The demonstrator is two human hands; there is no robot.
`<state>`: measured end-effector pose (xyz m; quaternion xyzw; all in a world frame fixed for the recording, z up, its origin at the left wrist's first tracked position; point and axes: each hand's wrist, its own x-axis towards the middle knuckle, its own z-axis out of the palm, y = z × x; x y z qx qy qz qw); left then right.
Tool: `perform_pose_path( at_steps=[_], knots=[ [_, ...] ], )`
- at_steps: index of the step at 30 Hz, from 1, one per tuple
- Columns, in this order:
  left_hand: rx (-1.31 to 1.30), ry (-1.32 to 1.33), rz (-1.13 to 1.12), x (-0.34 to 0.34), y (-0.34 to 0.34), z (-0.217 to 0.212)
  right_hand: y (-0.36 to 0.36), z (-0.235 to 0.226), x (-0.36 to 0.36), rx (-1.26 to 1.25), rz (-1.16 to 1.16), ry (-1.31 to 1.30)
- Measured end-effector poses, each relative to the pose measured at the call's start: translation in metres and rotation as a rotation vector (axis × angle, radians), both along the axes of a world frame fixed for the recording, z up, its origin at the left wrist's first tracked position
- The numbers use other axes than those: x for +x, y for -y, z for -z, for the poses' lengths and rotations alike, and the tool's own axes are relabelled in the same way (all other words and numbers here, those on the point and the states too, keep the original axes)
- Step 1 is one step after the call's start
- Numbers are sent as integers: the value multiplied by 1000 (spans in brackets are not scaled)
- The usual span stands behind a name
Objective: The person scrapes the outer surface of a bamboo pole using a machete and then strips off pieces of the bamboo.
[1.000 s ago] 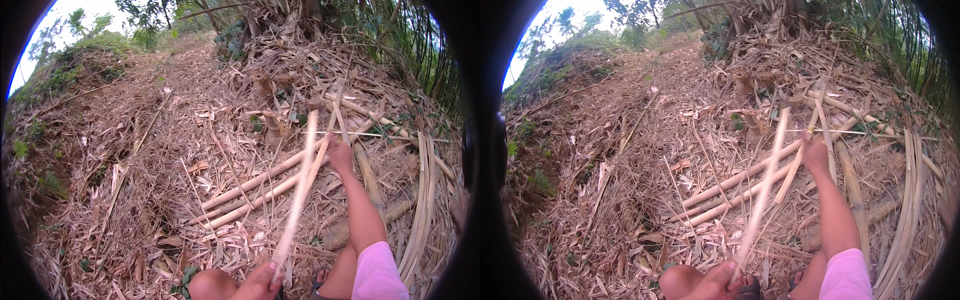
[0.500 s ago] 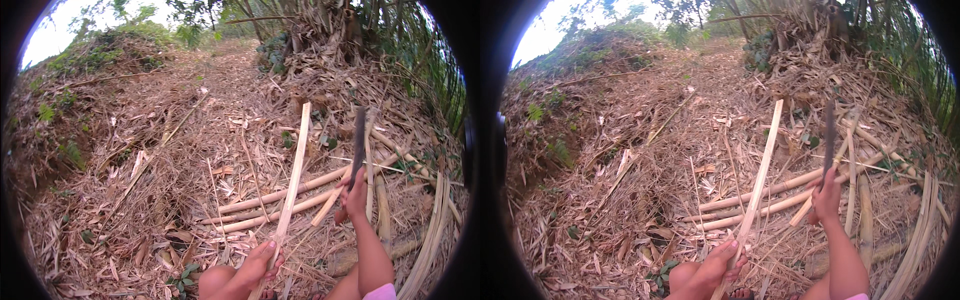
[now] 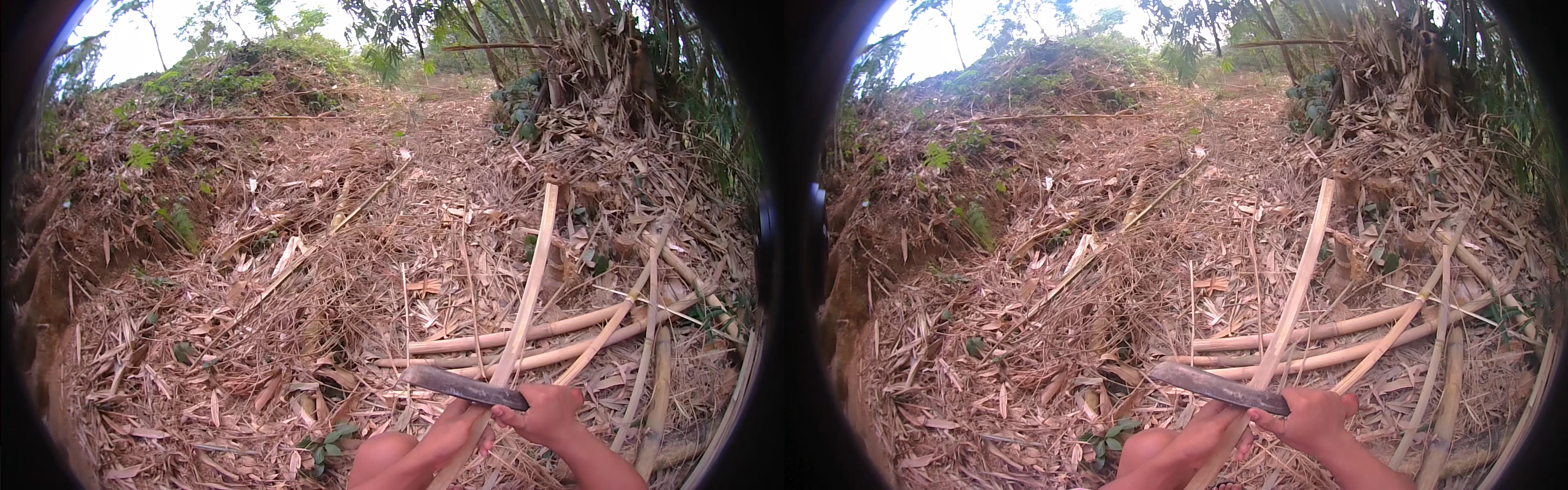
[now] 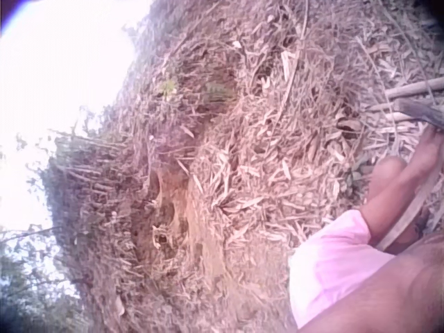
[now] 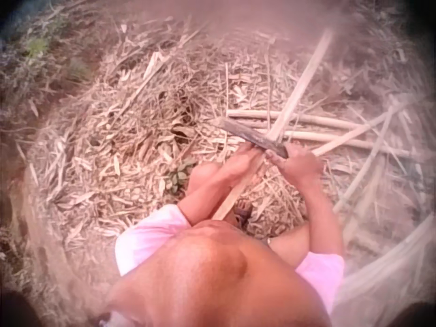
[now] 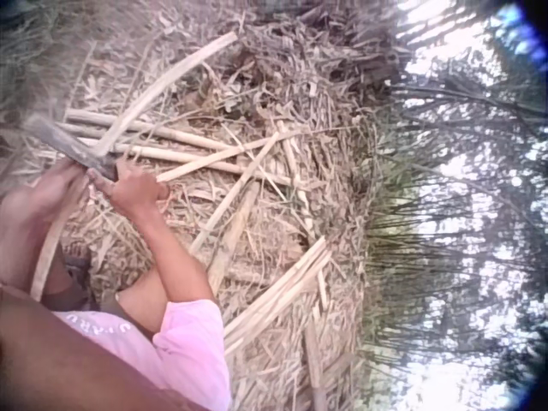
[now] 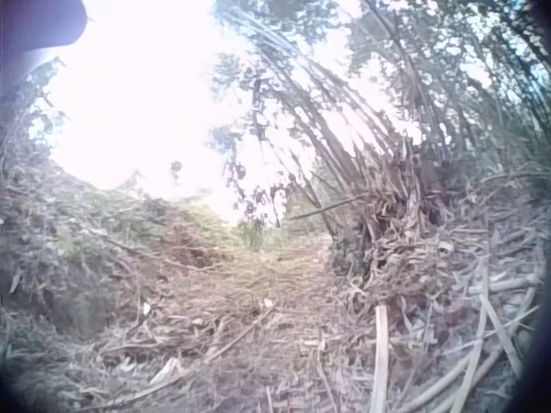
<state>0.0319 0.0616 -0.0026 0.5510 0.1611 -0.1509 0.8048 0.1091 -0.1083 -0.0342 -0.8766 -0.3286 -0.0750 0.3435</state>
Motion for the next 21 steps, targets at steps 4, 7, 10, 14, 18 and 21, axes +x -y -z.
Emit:
perform_pose_path(
  at_steps=[4,7,10,14,18,21],
  knots=[
    [48,-24,71,1,-7,10,-5,11,-4,18,-22,74],
    [-6,7,105,-1,-12,11,-8,9,-6,13,-15,43],
    [-125,85,58,-5,-13,12,-10,9,-3,62,-38,28],
    [-102,132,161,-5,-23,28,-11,10,-1,56,-39,50],
    [-18,86,98,-8,-16,21,-14,6,0,13,-41,101],
    [5,64,55,-9,-11,13,-15,4,0,-9,-33,144]
  ],
)
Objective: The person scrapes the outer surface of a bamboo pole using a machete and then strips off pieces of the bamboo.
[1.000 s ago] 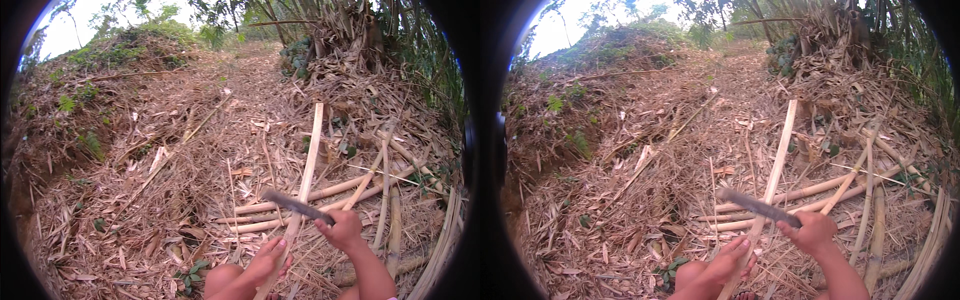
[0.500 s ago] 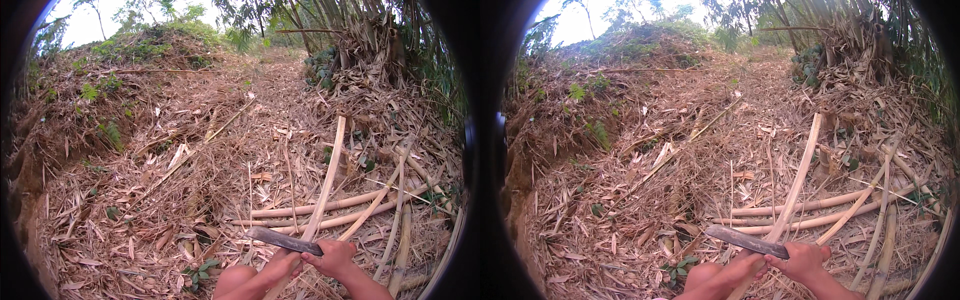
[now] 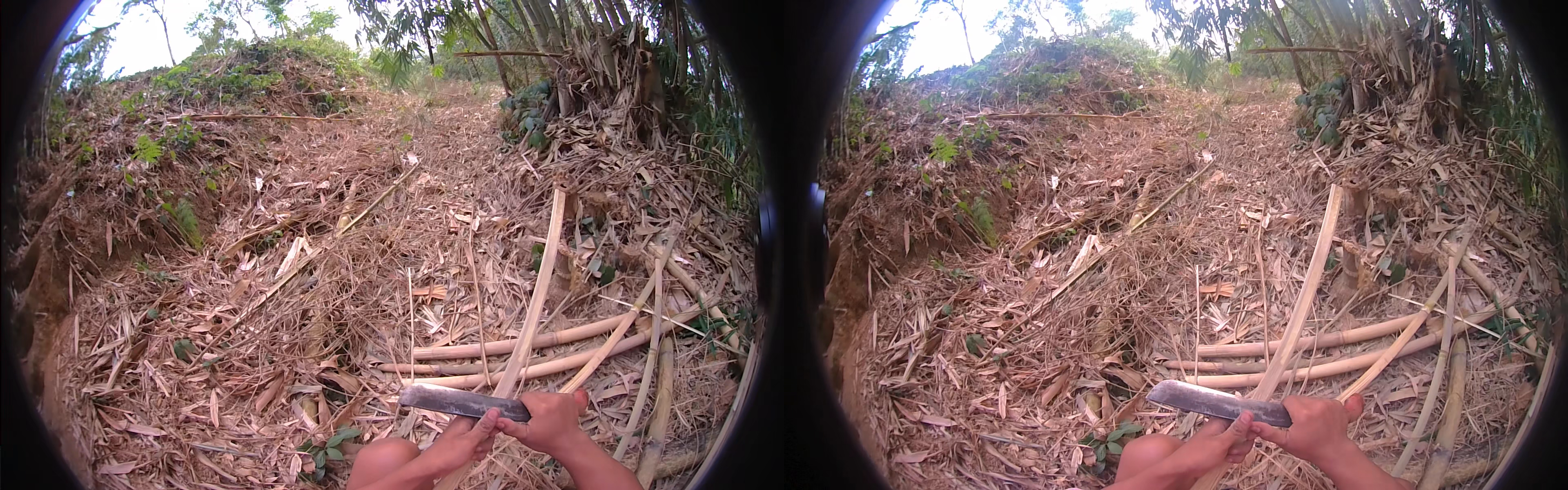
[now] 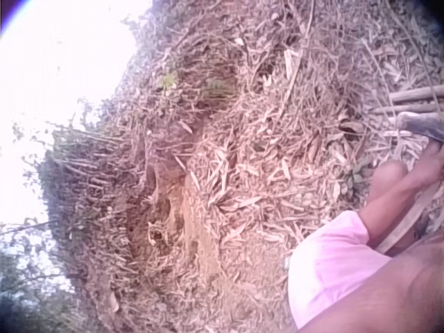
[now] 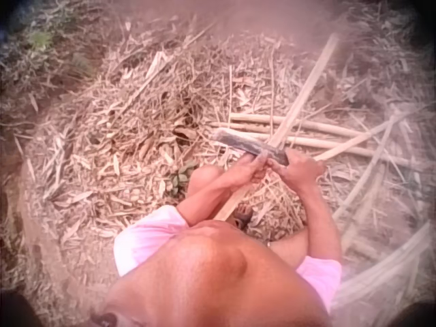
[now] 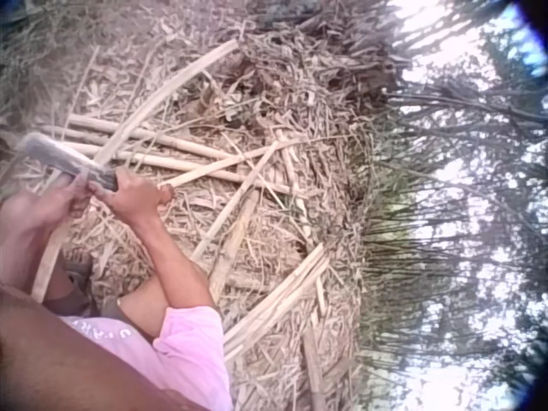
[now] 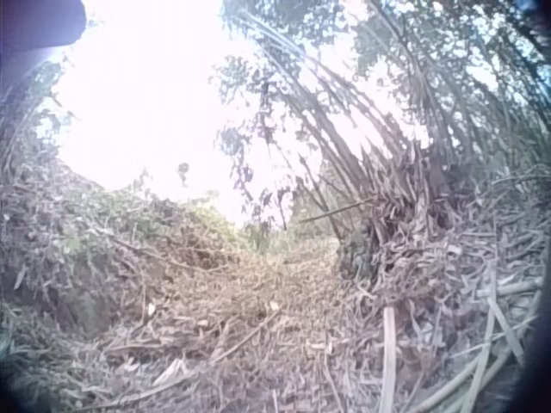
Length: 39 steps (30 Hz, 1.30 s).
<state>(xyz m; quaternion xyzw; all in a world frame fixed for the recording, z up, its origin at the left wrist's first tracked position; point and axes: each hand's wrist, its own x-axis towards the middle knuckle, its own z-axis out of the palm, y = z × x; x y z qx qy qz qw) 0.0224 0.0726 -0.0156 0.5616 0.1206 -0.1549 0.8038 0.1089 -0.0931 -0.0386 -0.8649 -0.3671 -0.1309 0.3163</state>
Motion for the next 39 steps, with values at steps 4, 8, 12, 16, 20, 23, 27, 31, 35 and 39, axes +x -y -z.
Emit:
perform_pose_path(
  at_steps=[4,8,12,16,20,23,27,31,35,39],
  knots=[
    [13,28,76,-1,-4,3,0,1,0,7,-12,-19],
    [73,-2,59,-1,-5,7,-3,6,1,10,-22,-2],
    [67,-12,58,0,-7,9,-2,15,5,10,-5,72],
    [147,49,-37,-2,-3,10,-3,10,8,-25,-5,109],
    [151,48,-27,1,-4,11,-4,11,10,-17,4,131],
    [191,41,-6,1,-2,11,-1,8,11,-23,26,193],
    [194,27,-40,2,-2,11,-3,11,16,-9,39,319],
    [207,-15,-72,3,1,4,-1,3,17,-35,77,378],
    [111,-168,-42,10,-1,-3,5,-8,26,-69,95,463],
    [120,-158,-38,14,0,2,5,5,27,-63,73,265]
  ],
)
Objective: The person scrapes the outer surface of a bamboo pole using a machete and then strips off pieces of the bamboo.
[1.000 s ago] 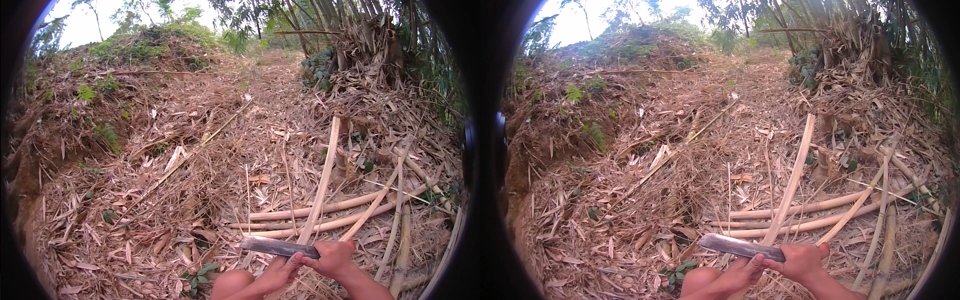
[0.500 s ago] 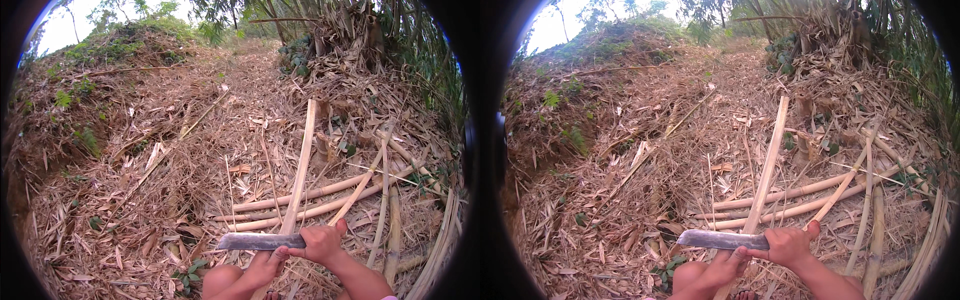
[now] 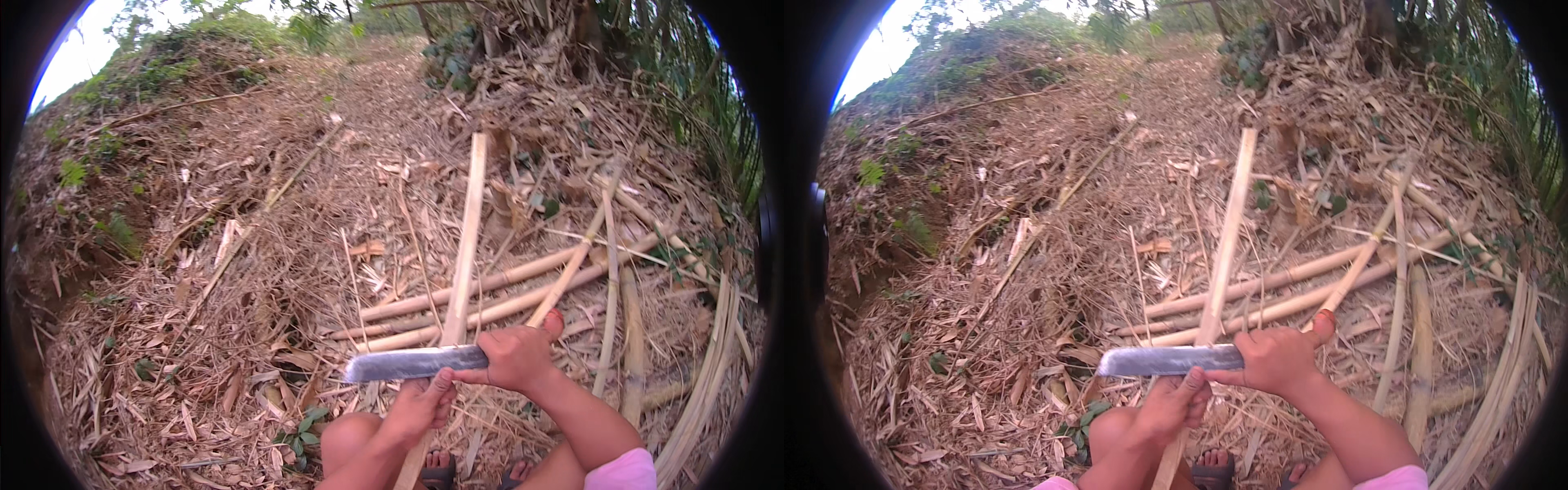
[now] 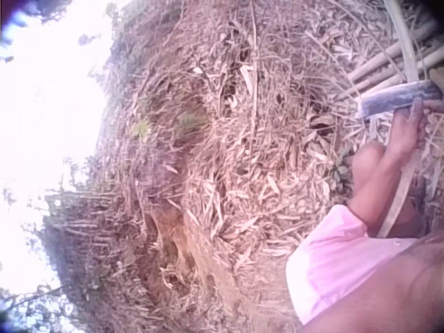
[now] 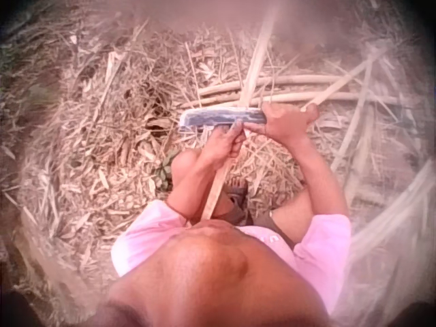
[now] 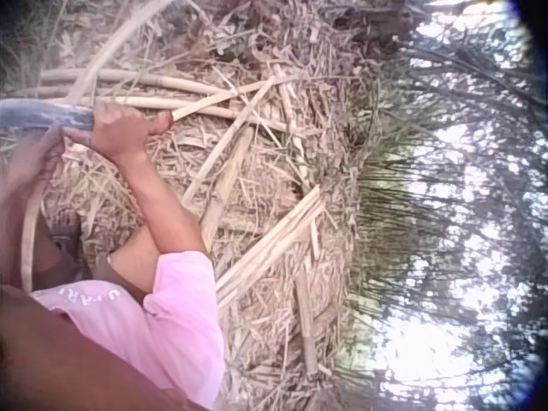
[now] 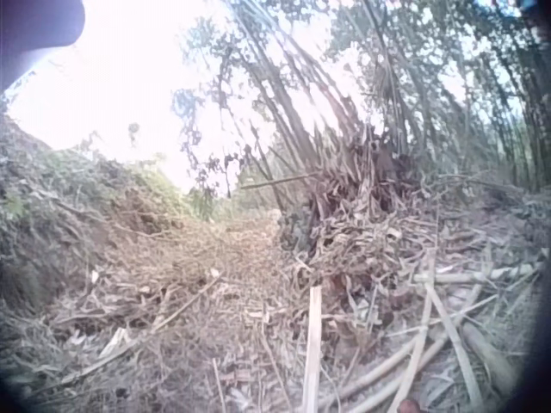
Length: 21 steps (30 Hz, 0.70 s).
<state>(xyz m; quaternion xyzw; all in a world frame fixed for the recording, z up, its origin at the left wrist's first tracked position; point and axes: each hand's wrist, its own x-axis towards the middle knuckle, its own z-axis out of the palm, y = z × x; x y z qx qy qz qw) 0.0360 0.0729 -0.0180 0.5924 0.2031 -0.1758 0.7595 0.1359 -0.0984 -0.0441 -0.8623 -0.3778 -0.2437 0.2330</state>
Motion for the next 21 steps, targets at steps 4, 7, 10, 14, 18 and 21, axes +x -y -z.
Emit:
perform_pose_path(
  at_steps=[4,7,10,14,18,21],
  knots=[
    [-96,160,65,-6,-7,-3,-2,10,-14,58,-63,-163],
    [-32,147,21,-12,-1,-10,0,0,-14,43,-64,-138],
    [37,86,1,-15,4,-6,8,1,-9,25,-76,-61],
    [128,66,30,-17,10,-6,15,1,0,-4,-53,88],
    [169,67,72,-13,17,-13,20,5,3,-3,-21,167],
    [181,63,78,-11,19,-11,27,8,11,-3,-8,197]
  ],
)
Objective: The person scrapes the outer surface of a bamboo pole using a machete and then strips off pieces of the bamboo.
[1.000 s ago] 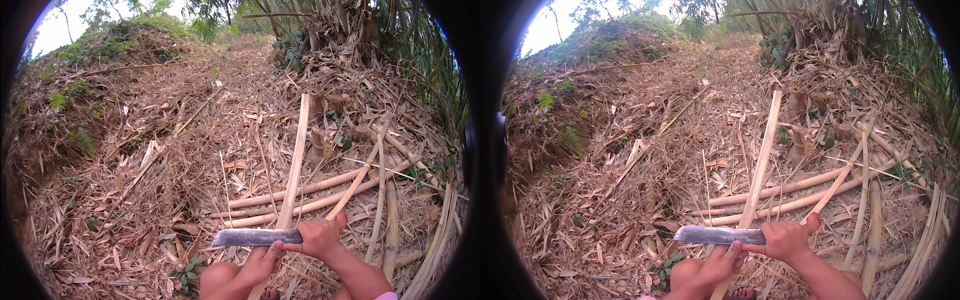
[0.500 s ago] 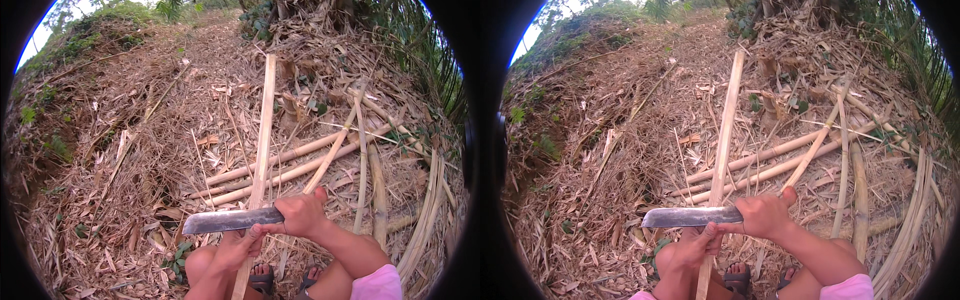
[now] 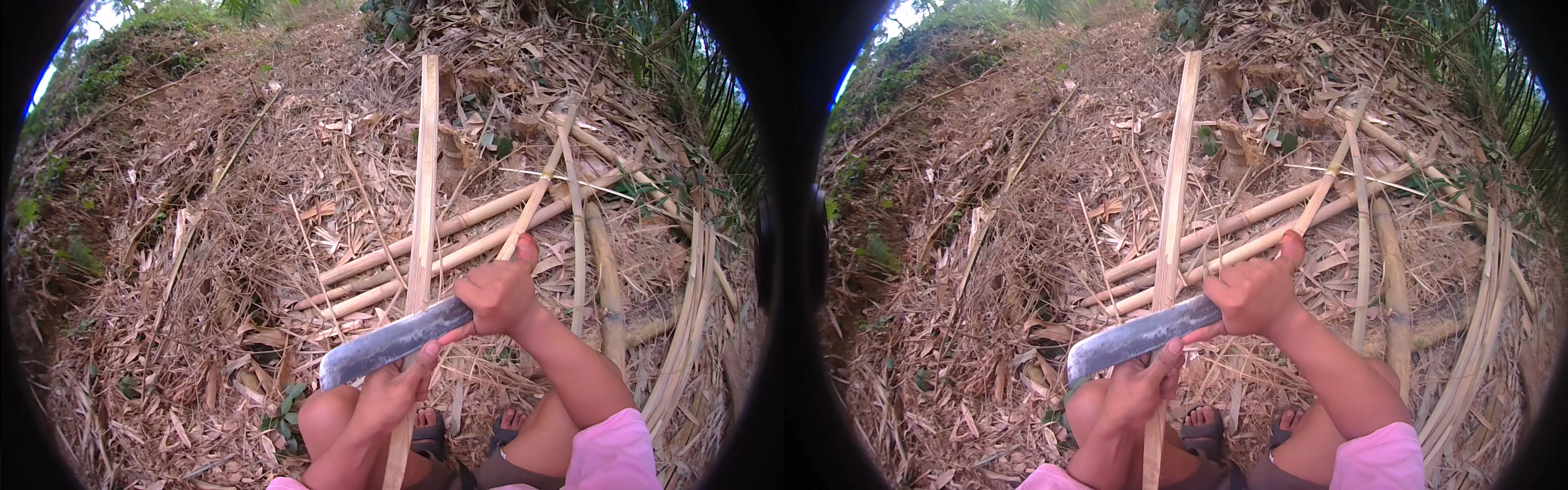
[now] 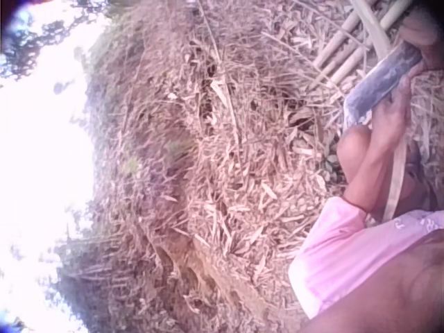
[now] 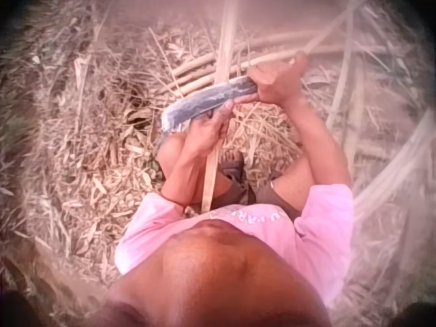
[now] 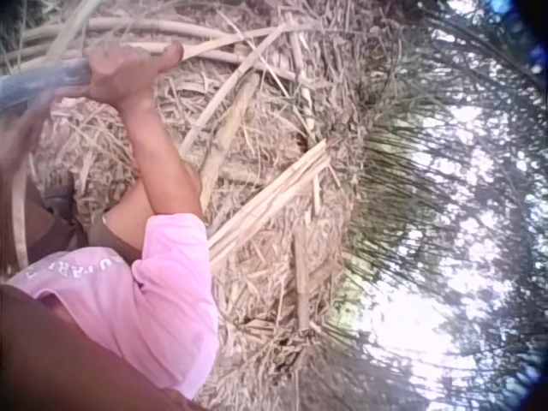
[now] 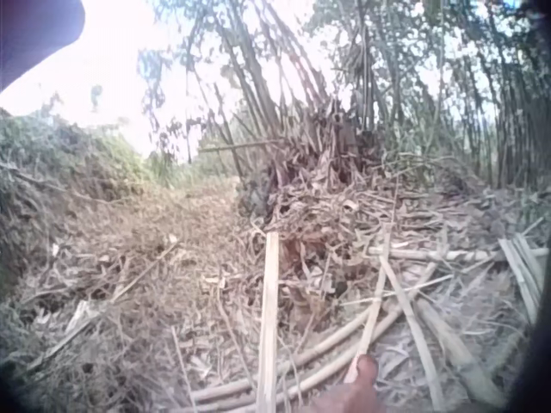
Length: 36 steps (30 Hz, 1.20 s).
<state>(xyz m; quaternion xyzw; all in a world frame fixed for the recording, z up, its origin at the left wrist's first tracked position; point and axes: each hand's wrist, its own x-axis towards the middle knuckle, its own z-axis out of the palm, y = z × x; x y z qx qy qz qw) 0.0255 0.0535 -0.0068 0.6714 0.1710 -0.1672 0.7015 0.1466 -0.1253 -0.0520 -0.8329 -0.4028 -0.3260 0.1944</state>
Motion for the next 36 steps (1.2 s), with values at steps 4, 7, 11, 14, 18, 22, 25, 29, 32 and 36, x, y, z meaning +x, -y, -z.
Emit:
perform_pose_path(
  at_steps=[4,7,11,14,18,22,25,29,32,36],
  knots=[
    [-102,20,35,3,-7,3,11,-1,10,-53,106,56],
    [-147,32,23,5,-8,2,17,5,18,-71,127,42],
    [-308,-6,-51,9,-12,-3,10,16,4,-62,160,-163],
    [-407,-17,-62,10,-20,-4,-3,10,-16,-28,168,-315],
    [-412,-81,-64,2,-16,11,-17,6,-21,19,69,-152],
    [-321,-44,34,1,-4,3,0,3,-1,28,77,-70],
    [-308,-88,19,-9,1,4,9,-1,6,1,60,63],
    [-319,-47,57,-10,-3,1,56,29,57,87,532,-197],
    [-396,-92,180,-24,0,-12,129,7,90,424,834,-546],
    [-387,-48,80,-8,-11,1,98,18,45,663,589,-759]
  ],
)
